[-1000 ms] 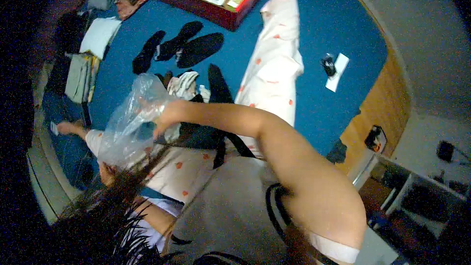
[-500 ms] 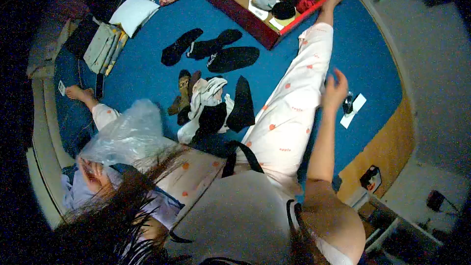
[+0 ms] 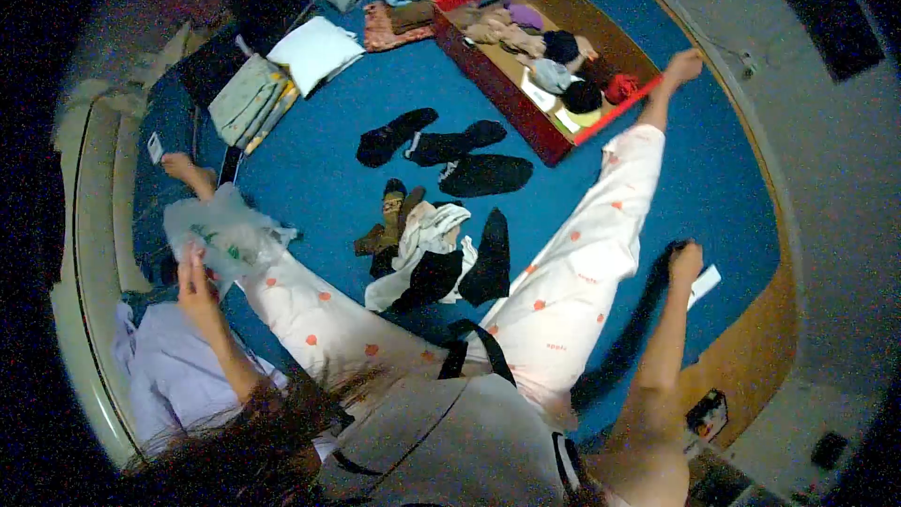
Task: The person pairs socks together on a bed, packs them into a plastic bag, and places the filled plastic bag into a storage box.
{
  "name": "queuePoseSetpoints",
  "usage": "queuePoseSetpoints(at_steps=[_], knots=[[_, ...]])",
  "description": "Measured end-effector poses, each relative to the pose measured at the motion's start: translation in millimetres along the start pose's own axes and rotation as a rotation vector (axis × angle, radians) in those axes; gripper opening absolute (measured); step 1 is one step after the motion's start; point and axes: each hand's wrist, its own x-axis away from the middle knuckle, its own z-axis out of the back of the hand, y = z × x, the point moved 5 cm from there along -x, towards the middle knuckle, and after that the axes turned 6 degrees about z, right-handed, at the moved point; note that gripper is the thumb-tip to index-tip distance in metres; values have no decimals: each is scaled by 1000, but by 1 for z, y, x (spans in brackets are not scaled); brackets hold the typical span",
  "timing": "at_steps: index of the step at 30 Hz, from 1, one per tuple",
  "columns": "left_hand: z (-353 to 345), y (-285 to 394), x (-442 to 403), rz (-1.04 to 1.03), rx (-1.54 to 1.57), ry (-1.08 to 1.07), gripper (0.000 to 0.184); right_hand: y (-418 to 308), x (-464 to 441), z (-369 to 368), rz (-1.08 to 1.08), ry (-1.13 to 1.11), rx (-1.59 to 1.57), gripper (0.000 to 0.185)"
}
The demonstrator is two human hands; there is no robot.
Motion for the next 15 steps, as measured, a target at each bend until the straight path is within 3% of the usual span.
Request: queuePoseSetpoints(at_steps=[1, 6, 10, 11, 13, 14, 15], knots=[[-1, -11, -1, -101, -42, -4, 26, -31, -8, 28, 50, 67, -54, 21], [-12, -17, 4, 91, -68, -139, 23, -179, -44, 173, 440, 419, -692, 32], [-18, -6, 0, 135, -88, -178, 23, -271, -61, 211, 610, 479, -784, 37], [-22, 3, 5, 154, -72, -191, 23, -285, -62, 206, 599, 479, -782, 39], [-23, -1, 5, 163, -31, -216, 21, -326, -42, 208, 647, 361, -1076, 36], [-22, -6, 5, 140, -28, -195, 21, -348, -26, 199, 755, 349, -1080, 34], [-21, -9, 6, 116, -26, -178, 21, -374, -5, 188, 739, 101, -1169, 32]])
